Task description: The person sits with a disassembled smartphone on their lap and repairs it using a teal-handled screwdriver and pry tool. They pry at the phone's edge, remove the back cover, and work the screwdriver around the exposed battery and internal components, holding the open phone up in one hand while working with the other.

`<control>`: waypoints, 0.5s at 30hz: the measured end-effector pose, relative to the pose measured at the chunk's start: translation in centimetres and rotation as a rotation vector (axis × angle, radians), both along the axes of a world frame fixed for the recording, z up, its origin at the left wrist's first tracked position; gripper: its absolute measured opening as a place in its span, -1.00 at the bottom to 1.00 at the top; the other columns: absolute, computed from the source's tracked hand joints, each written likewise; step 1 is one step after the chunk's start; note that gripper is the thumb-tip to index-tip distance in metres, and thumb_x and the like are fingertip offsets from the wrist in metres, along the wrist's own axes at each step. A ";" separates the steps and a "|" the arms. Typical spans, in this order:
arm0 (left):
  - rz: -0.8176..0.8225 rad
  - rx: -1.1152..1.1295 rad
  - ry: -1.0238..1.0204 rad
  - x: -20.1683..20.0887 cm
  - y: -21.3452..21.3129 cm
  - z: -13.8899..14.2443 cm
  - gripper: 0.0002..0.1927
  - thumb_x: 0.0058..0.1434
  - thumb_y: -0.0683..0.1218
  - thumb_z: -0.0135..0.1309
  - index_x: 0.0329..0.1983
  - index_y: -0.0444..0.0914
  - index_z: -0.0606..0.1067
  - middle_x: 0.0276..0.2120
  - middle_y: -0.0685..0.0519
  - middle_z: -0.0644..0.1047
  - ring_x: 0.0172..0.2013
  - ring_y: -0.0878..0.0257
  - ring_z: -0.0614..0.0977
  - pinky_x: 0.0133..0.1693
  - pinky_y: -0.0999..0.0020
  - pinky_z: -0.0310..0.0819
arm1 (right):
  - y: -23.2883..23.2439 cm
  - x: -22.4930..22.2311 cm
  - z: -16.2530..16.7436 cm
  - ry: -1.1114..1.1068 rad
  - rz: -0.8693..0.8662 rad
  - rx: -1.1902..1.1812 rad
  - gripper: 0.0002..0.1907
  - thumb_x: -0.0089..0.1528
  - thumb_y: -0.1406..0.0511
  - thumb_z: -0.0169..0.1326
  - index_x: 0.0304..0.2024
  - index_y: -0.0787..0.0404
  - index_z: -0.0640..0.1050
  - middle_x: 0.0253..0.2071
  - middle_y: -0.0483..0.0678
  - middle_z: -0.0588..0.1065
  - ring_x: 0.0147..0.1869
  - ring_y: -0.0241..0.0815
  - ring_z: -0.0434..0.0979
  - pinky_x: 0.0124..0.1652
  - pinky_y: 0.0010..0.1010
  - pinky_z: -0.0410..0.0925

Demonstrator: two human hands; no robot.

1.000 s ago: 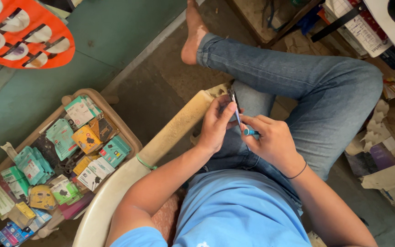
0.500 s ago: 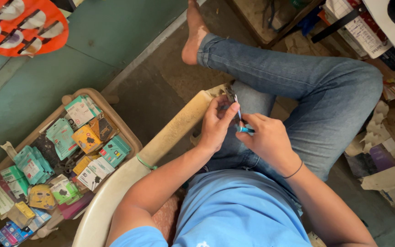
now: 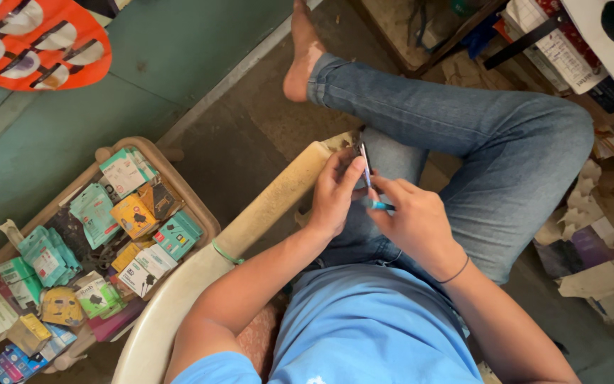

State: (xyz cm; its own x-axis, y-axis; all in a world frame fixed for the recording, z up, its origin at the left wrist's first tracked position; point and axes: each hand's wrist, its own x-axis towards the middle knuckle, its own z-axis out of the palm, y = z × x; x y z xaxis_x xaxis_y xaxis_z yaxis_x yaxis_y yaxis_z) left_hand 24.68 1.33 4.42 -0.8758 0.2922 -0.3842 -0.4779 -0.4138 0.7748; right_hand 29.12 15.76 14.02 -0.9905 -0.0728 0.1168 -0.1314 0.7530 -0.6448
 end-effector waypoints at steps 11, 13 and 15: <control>0.046 0.105 0.039 -1.1 -0.2 1.4 -0.54 0.41 0.08 0.08 0.18 -0.33 0.36 -0.02 -0.01 0.46 -0.02 0.20 0.63 -0.09 0.18 0.69 | -0.3 1.1 0.2 0.085 -0.033 -0.004 -0.77 0.24 0.33 0.21 -0.05 0.22 0.59 -0.29 0.00 0.58 -0.44 -0.02 0.55 -0.44 -0.27 0.39; 0.054 0.100 0.047 -1.0 -0.2 1.5 -0.55 0.41 0.06 0.09 0.18 -0.33 0.36 -0.02 0.00 0.46 -0.02 0.20 0.62 -0.08 0.18 0.68 | -0.2 1.1 -0.1 0.119 -0.005 0.031 -0.79 0.27 0.34 0.19 -0.05 0.22 0.59 -0.31 -0.01 0.56 -0.43 -0.01 0.55 -0.43 -0.26 0.39; 0.062 0.090 0.052 -1.0 -0.2 1.5 -0.55 0.40 0.05 0.11 0.18 -0.32 0.36 0.00 0.02 0.45 -0.02 0.21 0.61 -0.08 0.18 0.67 | -0.2 1.1 -0.4 0.146 0.018 0.060 -0.80 0.29 0.33 0.17 -0.04 0.21 0.59 -0.33 -0.02 0.54 -0.43 -0.02 0.55 -0.43 -0.25 0.40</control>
